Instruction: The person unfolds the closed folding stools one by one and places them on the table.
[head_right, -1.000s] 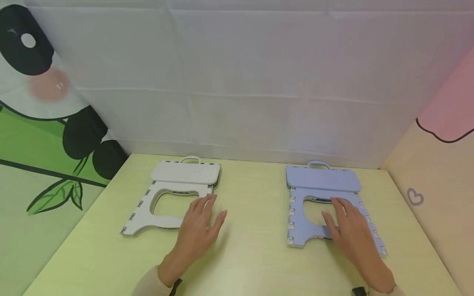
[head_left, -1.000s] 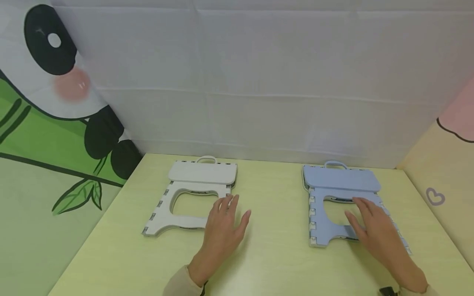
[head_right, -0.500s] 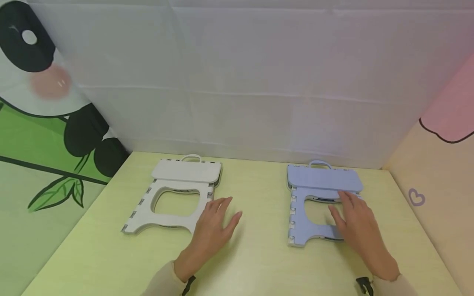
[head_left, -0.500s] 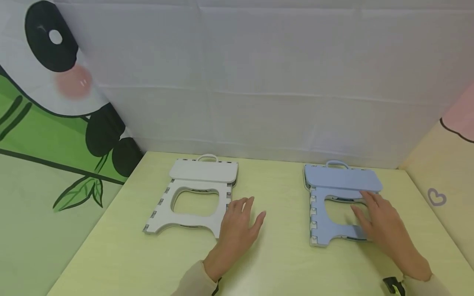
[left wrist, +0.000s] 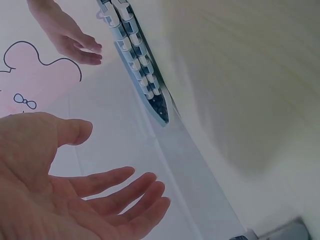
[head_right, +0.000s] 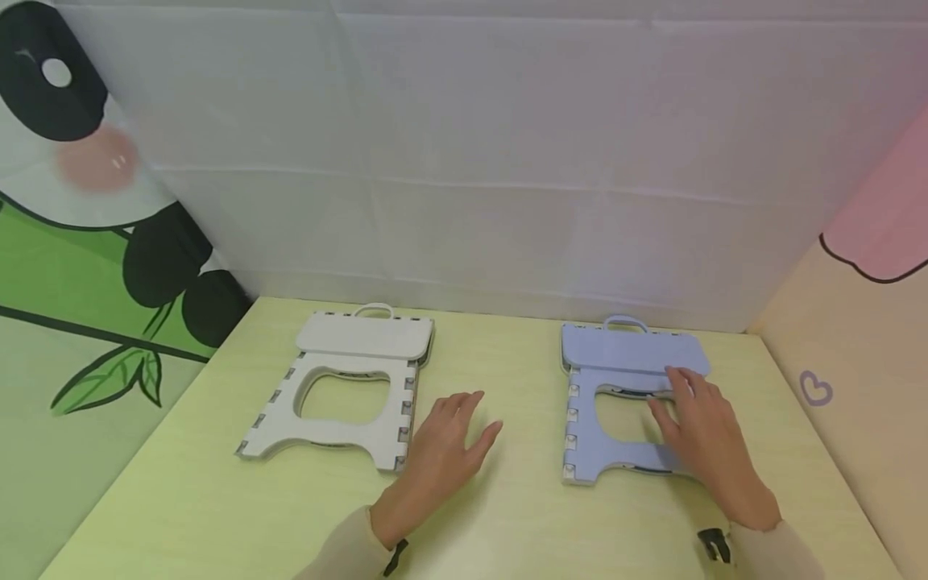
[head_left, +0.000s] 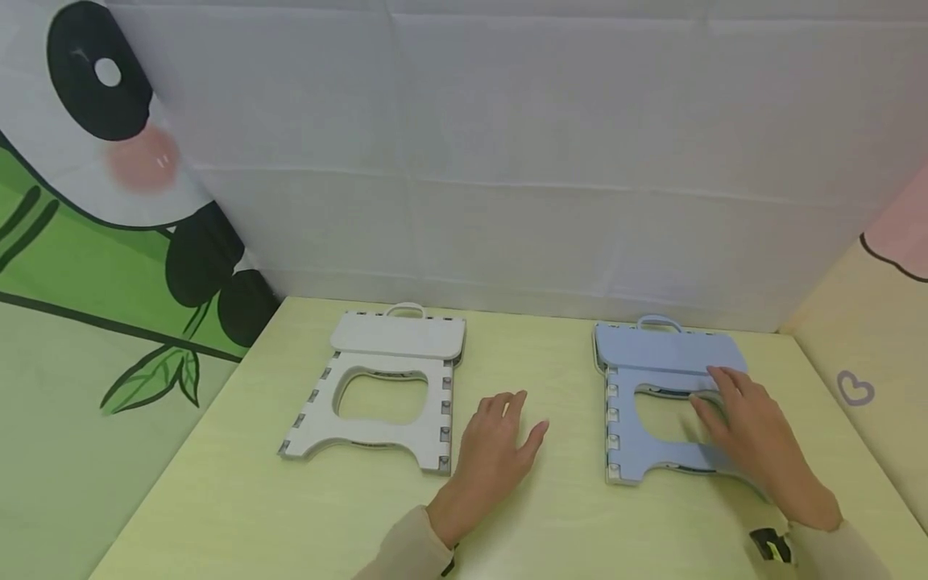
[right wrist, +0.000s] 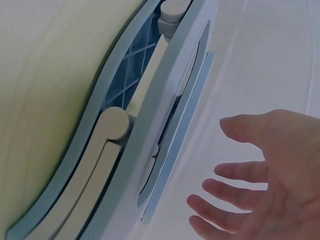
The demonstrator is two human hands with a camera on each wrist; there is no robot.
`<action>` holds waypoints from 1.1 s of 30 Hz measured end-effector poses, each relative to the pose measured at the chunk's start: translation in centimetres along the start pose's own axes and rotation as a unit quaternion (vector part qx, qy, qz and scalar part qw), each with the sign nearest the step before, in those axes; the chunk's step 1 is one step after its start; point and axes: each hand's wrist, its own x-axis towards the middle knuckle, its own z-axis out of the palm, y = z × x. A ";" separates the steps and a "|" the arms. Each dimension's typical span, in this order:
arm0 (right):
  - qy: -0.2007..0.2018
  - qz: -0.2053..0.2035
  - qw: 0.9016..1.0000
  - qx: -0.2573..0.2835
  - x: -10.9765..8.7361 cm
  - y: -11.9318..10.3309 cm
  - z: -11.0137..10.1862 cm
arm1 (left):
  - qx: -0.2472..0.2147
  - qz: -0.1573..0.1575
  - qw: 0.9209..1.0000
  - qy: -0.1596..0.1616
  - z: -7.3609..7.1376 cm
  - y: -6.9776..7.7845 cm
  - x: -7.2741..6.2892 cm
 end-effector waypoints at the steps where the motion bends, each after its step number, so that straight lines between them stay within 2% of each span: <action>1: -0.003 0.002 1.000 -0.003 0.1 0.1 0.0 | 0.001 0.002 1.000 0.000 0.1 0.1 0.1; 8: -0.001 -0.007 1.000 -0.021 0.5 0.8 0.1 | 0.005 0.017 1.000 -0.002 0.8 1.1 0.5; 15: -0.046 0.032 0.998 -0.034 0.7 1.4 -0.1 | 0.025 0.036 0.999 0.000 1.4 2.2 0.9; 23: -0.024 0.018 0.998 -0.052 0.7 1.9 0.1 | 0.047 0.057 0.997 0.014 2.2 3.4 1.1; 29: -0.063 0.053 0.995 -0.051 0.6 2.1 -0.1 | 0.047 0.060 0.997 -0.002 2.5 4.2 1.2; 33: -0.076 0.062 0.994 -0.054 0.6 2.4 -0.1 | 0.037 0.055 0.998 -0.019 2.7 4.7 1.4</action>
